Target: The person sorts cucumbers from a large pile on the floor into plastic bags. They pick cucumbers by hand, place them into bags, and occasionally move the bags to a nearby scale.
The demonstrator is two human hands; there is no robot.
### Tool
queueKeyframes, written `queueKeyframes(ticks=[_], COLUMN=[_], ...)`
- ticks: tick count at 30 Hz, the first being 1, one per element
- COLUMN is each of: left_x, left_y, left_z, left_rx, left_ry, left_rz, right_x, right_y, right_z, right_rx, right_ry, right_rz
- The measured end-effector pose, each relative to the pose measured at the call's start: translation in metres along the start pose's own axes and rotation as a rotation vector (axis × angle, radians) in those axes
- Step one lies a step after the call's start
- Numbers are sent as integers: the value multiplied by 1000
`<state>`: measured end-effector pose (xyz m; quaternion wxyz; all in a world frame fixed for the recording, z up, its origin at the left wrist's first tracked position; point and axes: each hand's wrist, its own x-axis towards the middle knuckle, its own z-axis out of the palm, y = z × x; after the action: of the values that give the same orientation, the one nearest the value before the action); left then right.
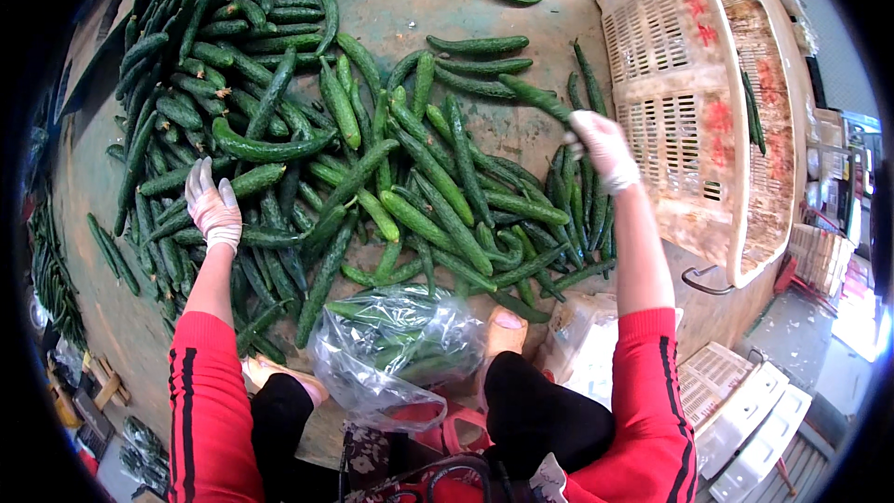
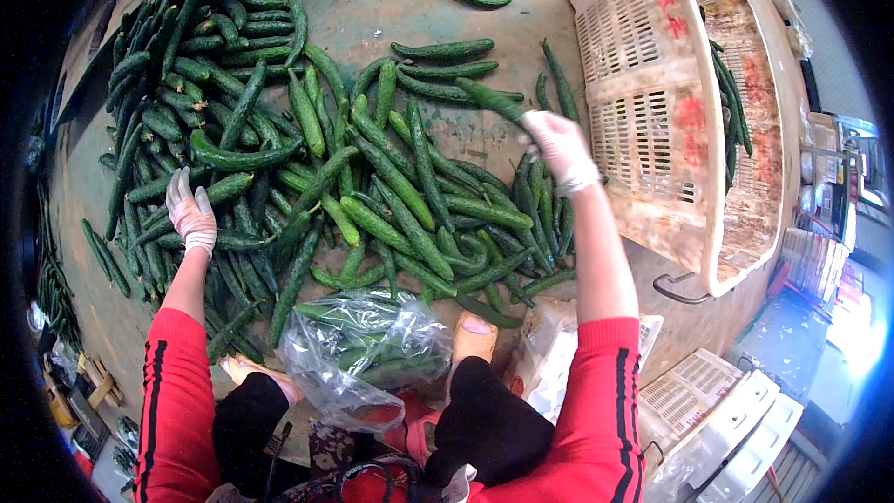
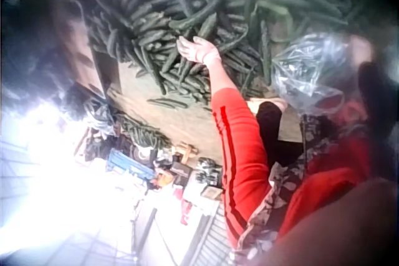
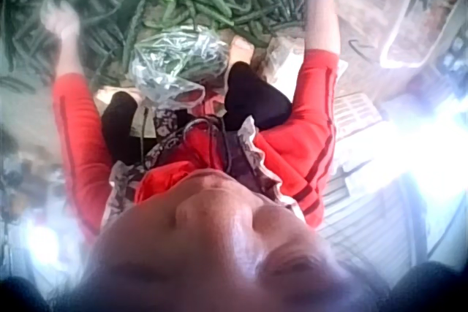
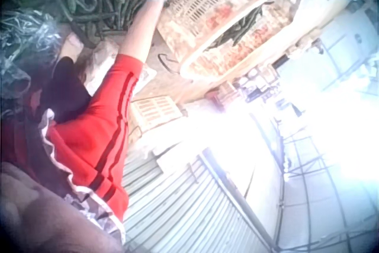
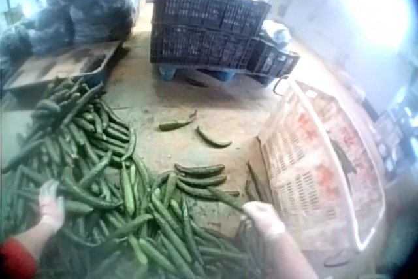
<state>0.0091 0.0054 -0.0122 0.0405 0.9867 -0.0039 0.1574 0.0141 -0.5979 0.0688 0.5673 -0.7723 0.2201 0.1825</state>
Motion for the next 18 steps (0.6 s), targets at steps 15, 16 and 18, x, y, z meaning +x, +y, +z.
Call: queueKeyframes(ticks=[15,16,18], left_x=[0,-1,0], left_y=[1,0,1], left_z=[0,-1,0], left_rx=[-3,0,-6], left_ry=[-3,-10,-16], left_rz=[2,-8,-10], right_x=[-5,0,16], right_y=[42,41,46], right_z=[77,89,82], right_rx=[-890,-1091,-1076], right_ry=[-242,-281,-260], right_rz=[-148,-86,-130])
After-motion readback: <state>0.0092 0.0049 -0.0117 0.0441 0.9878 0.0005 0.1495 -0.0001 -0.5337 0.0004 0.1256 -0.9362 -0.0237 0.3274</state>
